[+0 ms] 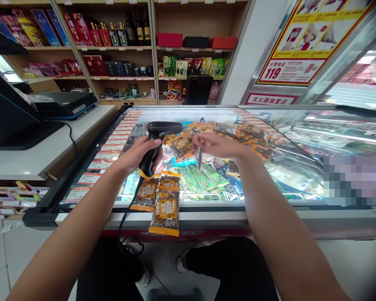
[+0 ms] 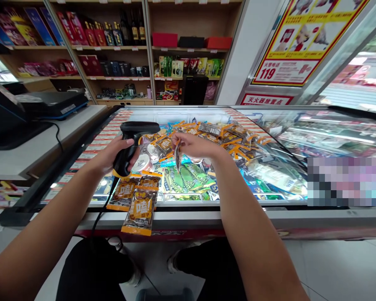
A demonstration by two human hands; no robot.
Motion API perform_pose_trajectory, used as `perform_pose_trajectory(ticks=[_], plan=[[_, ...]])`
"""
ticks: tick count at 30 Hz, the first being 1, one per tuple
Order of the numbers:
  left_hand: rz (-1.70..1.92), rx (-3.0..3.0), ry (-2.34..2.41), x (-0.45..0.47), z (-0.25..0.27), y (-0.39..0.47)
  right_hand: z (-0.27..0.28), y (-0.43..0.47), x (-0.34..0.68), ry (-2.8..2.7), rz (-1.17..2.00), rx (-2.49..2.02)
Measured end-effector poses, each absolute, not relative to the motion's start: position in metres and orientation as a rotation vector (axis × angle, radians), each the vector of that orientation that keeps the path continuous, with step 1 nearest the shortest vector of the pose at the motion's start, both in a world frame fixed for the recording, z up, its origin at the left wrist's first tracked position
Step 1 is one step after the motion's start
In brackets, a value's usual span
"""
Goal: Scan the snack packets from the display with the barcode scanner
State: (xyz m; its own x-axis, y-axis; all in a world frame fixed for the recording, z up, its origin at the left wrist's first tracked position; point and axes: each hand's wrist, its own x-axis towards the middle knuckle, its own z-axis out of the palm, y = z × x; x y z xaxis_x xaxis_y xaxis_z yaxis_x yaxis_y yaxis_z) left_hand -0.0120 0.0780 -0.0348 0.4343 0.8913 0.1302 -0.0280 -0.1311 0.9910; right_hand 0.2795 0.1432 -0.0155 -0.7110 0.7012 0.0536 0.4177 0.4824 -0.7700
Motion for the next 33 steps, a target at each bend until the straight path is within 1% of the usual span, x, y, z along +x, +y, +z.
perform_pose_trajectory(ticks=[4,8,16,25,27,29,31,33], plan=[[0.76,1.494,0.637,-0.016,-0.039,0.074,-0.012,0.139,0.277,-1.898,1.342,-0.614],[0.647,1.508,0.571,-0.015,-0.04,0.069,-0.01,0.136,0.274,-1.667,1.516,-0.536],[0.531,1.528,0.569,-0.01,-0.036,0.066,-0.019,0.149,0.276,-1.455,1.522,-0.549],[0.51,1.556,0.583,-0.01,-0.036,0.065,-0.017,0.149,0.275,-1.47,1.489,-0.618],[0.542,1.563,0.589,-0.011,-0.036,0.066,-0.017,0.156,0.279,-1.408,1.417,-0.69],[0.608,1.558,0.595,-0.012,-0.036,0.068,-0.017,0.167,0.288,-1.315,1.234,-0.854],[0.673,1.542,0.598,-0.012,-0.036,0.069,-0.019,0.18,0.304,-1.228,0.905,-1.09],[0.736,1.533,0.609,-0.013,-0.036,0.071,-0.022,0.189,0.323,-1.177,0.485,-1.3]])
